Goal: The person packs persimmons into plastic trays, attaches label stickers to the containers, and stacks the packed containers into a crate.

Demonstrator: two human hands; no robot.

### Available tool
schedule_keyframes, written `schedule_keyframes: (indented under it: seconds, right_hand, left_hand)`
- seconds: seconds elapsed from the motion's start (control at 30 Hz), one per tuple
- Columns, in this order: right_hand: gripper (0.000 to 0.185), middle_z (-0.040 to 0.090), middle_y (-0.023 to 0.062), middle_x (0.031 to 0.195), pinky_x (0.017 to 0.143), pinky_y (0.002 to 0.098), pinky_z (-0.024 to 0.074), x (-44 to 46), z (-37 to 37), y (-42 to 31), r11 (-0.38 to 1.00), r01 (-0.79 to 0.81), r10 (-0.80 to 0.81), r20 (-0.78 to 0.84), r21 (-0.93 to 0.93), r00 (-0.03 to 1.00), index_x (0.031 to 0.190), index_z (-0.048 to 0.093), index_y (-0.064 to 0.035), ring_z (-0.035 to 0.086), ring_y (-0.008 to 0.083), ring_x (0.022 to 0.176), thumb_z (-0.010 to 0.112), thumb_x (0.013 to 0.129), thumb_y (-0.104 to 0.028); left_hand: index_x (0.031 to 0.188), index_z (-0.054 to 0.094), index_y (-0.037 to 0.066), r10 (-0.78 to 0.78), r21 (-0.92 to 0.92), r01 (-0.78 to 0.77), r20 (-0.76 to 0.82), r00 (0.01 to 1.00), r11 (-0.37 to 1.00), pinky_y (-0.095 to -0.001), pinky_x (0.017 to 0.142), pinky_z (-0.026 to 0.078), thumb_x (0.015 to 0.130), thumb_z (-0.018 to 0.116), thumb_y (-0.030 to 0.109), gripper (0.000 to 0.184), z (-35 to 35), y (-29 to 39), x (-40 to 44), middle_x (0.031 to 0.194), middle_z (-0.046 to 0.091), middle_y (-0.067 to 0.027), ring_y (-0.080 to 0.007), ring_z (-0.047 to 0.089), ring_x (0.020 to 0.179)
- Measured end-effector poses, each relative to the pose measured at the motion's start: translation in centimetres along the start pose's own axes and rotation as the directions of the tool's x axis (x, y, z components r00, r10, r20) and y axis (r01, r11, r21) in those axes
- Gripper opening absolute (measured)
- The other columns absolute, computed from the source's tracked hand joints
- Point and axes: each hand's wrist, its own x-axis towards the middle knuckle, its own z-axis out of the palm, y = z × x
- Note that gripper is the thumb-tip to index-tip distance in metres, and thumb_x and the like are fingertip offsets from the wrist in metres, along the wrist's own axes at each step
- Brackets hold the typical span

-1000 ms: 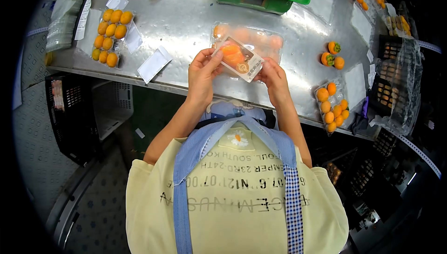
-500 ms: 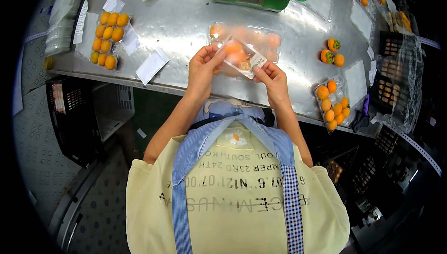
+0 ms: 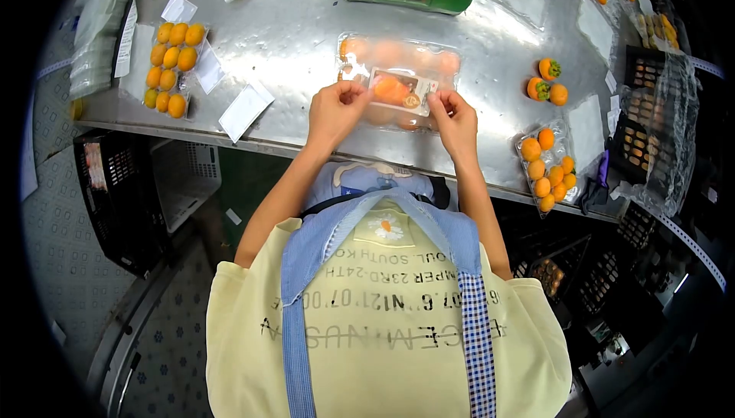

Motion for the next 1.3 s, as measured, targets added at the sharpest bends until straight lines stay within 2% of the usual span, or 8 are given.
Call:
schedule_keyframes:
  seconds: [0.33,0.43,0.63,0.73,0.93,1.03,1.13,1.3]
  right_hand:
    - [0.025,0.063,0.0017,0.065,0.058,0.0243,0.0448,2.7,0.7,0.2,0.954,0.043,-0.078,-0.106,-0.297,0.991,0.082,0.069,-0.0024,0.055,0.009,0.059,0.071,0.079,-0.027]
    - [0.026,0.064,0.0053,0.07,0.064,0.0335,0.0476,2.6,0.9,0.1,0.95,0.02,-0.055,-0.105,-0.312,0.993,0.081,0.07,-0.0083,0.061,0.0211,0.065,0.066,0.078,-0.034]
    - [0.026,0.063,0.0012,0.065,0.058,0.0252,0.0453,2.6,1.1,0.1,0.928,0.065,-0.118,-0.124,-0.368,0.985,0.082,0.07,-0.0048,0.056,0.0098,0.058,0.071,0.078,-0.03]
    - [0.024,0.065,0.0049,0.071,0.063,0.0341,0.0482,2.5,1.2,-0.1,0.922,0.043,-0.095,-0.117,-0.385,0.989,0.08,0.069,-0.0101,0.063,0.0214,0.066,0.065,0.079,-0.033]
    - [0.022,0.064,0.0042,0.07,0.062,0.0347,0.048,2.5,1.3,-0.1,0.915,0.071,-0.134,-0.133,-0.398,0.982,0.077,0.068,-0.0098,0.062,0.0219,0.064,0.065,0.078,-0.032]
    - [0.02,0.063,0.005,0.074,0.063,0.0357,0.0479,2.5,1.3,-0.3,0.894,0.081,-0.143,-0.109,-0.441,0.984,0.085,0.064,-0.009,0.061,0.0231,0.065,0.066,0.077,-0.028]
    - [0.026,0.062,0.0071,0.085,0.066,0.036,0.0475,2.8,1.0,-0.1,0.918,0.087,-0.16,-0.16,-0.386,0.974,0.094,0.058,-0.0071,0.061,0.0244,0.075,0.067,0.077,-0.024]
    - [0.045,0.053,0.012,0.114,0.091,0.0402,0.0383,3.2,1.2,-1.3,0.743,0.378,-0.532,-0.145,-0.552,0.834,0.113,0.053,-0.0047,0.049,0.029,0.108,0.069,0.077,-0.026]
  left_hand:
    - [0.072,0.066,0.01,0.051,0.365,-0.008,-0.106,0.993,0.931,-0.0342,0.06,0.047,0.076,0.066,0.03,0.02,1.1,1.2,1.5,0.064,0.063,-0.0025,-0.0205,0.062,0.062]
    - [0.072,0.065,0.011,0.046,0.378,0.001,-0.115,0.992,0.926,-0.0352,0.06,0.047,0.075,0.066,0.029,0.019,1.1,1.2,1.5,0.064,0.062,-0.0025,-0.0217,0.062,0.062]
    - [0.071,0.066,0.01,0.049,0.414,0.003,-0.116,0.992,0.91,-0.036,0.06,0.048,0.074,0.065,0.029,0.019,1.1,1.3,1.6,0.064,0.063,-0.0034,-0.0228,0.062,0.062]
    - [0.071,0.065,0.01,0.039,0.428,0.012,-0.112,0.993,0.904,-0.0362,0.061,0.048,0.074,0.065,0.029,0.019,1.2,1.4,1.7,0.064,0.063,-0.0037,-0.0232,0.062,0.062]
    - [0.07,0.065,0.009,0.098,0.467,-0.028,-0.127,0.987,0.884,-0.0342,0.057,0.046,0.075,0.067,0.029,0.021,1.4,1.1,1.8,0.06,0.06,-0.0011,-0.019,0.059,0.057]
    - [0.078,0.063,0.009,0.054,0.531,-0.011,-0.067,0.996,0.847,-0.0365,0.059,0.047,0.074,0.068,0.028,0.02,1.1,1.6,1.8,0.068,0.062,-0.0029,-0.0219,0.06,0.061]
    - [0.089,0.06,0.008,0.131,0.594,-0.059,-0.079,0.988,0.802,-0.0358,0.069,0.048,0.076,0.065,0.028,0.024,0.8,2.5,1.2,0.096,0.065,-0.0101,-0.0274,0.063,0.083]
    - [0.118,0.051,0.005,0.593,0.652,-0.424,-0.05,0.803,0.629,-0.0436,0.096,0.035,0.083,0.062,0.021,0.04,1.8,2.0,2.1,0.126,0.048,-0.0153,-0.0337,0.044,0.118]
